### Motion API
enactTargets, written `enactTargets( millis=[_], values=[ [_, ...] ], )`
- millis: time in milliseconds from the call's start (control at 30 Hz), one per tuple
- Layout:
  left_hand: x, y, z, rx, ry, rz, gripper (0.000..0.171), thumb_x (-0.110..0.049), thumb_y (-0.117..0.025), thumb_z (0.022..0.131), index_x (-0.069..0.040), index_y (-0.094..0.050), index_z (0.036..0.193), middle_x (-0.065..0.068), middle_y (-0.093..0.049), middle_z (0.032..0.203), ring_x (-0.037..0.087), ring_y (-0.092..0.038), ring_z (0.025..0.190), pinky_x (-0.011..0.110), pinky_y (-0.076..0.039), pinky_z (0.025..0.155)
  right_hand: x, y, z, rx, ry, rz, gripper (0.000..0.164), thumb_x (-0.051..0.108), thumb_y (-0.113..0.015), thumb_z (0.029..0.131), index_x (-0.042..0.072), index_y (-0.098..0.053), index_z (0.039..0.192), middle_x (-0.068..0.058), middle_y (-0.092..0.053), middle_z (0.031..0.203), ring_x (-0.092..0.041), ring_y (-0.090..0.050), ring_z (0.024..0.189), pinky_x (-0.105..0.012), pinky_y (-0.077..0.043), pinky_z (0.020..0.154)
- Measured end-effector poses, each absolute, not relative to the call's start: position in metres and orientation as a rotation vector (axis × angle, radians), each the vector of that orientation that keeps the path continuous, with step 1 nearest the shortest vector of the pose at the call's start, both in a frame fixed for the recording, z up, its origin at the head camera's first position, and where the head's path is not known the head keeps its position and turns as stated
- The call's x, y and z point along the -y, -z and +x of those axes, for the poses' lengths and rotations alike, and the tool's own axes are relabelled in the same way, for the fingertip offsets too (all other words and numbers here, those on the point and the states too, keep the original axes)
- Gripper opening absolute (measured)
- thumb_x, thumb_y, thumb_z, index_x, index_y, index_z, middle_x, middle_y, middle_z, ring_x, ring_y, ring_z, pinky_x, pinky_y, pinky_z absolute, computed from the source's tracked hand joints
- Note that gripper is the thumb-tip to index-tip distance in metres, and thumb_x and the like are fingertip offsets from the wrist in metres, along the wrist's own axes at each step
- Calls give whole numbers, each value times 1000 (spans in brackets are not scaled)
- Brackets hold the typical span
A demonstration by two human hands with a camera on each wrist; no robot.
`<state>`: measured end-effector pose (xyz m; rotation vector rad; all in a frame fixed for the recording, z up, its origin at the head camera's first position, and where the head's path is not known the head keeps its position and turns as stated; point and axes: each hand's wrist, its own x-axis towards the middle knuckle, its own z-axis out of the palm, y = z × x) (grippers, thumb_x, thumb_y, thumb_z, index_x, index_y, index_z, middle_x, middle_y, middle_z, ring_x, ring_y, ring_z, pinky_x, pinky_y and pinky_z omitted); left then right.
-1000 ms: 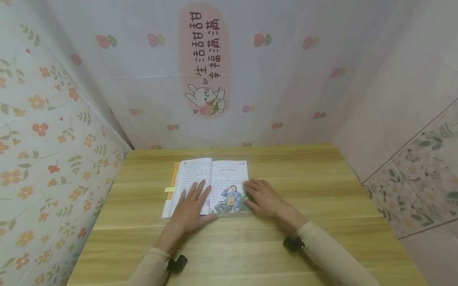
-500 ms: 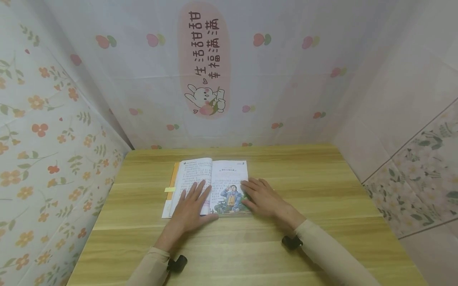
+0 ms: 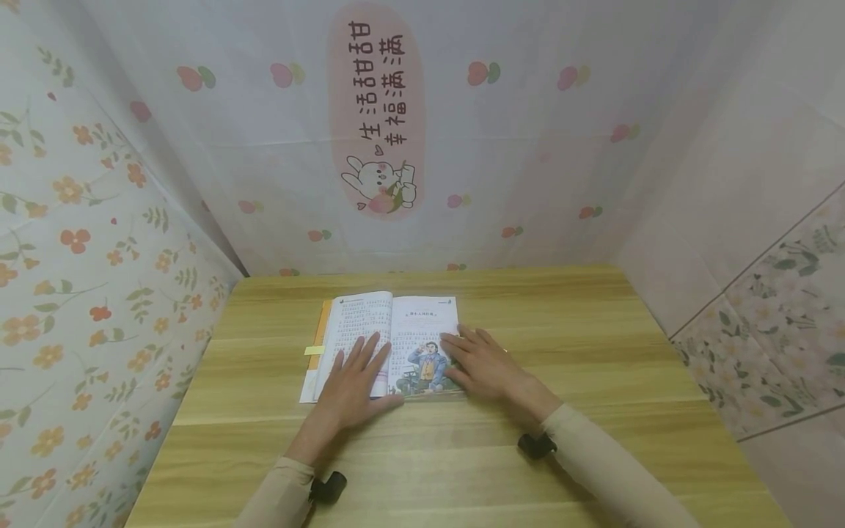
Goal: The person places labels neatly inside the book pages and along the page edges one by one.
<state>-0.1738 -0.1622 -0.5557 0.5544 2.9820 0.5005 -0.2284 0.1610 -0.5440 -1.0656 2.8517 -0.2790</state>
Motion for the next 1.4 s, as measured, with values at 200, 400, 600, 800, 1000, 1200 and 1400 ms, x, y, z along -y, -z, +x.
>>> enactTargets(
  millis=[200, 400, 600, 800, 1000, 1200, 1400],
  values=[
    [161, 557, -175, -2990, -486, 552, 108, -78, -69, 98, -21, -31, 180, 10, -17, 192, 44, -18, 178, 77, -20, 139, -167, 543, -228, -2840, 293, -1047, 68, 50, -53, 118, 11, -45, 173, -9, -42, 183, -44, -29, 175, -70, -23, 142],
    [161, 556, -176, -2992, -487, 563, 108, -78, -69, 98, -21, -30, 181, 10, -16, 192, 45, -17, 178, 77, -19, 139, -173, 540, -228, -2844, 275, -1026, 66, 49, -53, 118, 11, -47, 172, -9, -42, 183, -42, -29, 175, -69, -22, 142],
    [161, 556, -176, -2988, -489, 566, 108, -78, -69, 98, -21, -29, 181, 11, -15, 192, 45, -17, 177, 78, -19, 139, -179, 540, -227, -2839, 274, -1020, 66, 49, -52, 119, 12, -46, 173, -8, -41, 184, -42, -28, 175, -69, -20, 143],
    [162, 555, -175, -2978, -483, 555, 109, -79, -68, 98, -22, -27, 182, 10, -13, 192, 45, -15, 178, 77, -17, 140, -183, 540, -227, -2849, 291, -1025, 65, 46, -54, 118, 10, -48, 171, -9, -44, 182, -43, -30, 174, -69, -22, 143],
    [162, 555, -175, -2982, -485, 558, 108, -78, -69, 98, -21, -29, 181, 11, -16, 192, 46, -17, 177, 78, -19, 139, -187, 540, -225, -2860, 296, -1034, 64, 44, -57, 118, 9, -48, 171, -11, -47, 180, -44, -33, 173, -70, -24, 141],
    [162, 555, -175, -2984, -468, 553, 108, -79, -68, 98, -22, -28, 181, 10, -16, 192, 44, -16, 178, 77, -20, 140, -191, 543, -225, -2874, 326, -1045, 64, 42, -59, 117, 8, -49, 170, -13, -47, 179, -47, -35, 171, -71, -26, 140],
    [162, 556, -175, -2980, -470, 554, 108, -79, -68, 98, -22, -28, 181, 11, -15, 192, 45, -16, 178, 77, -19, 139, -195, 541, -224, -2887, 389, -1011, 64, 42, -60, 116, 7, -51, 169, -18, -46, 179, -49, -33, 171, -71, -25, 140]
  ],
)
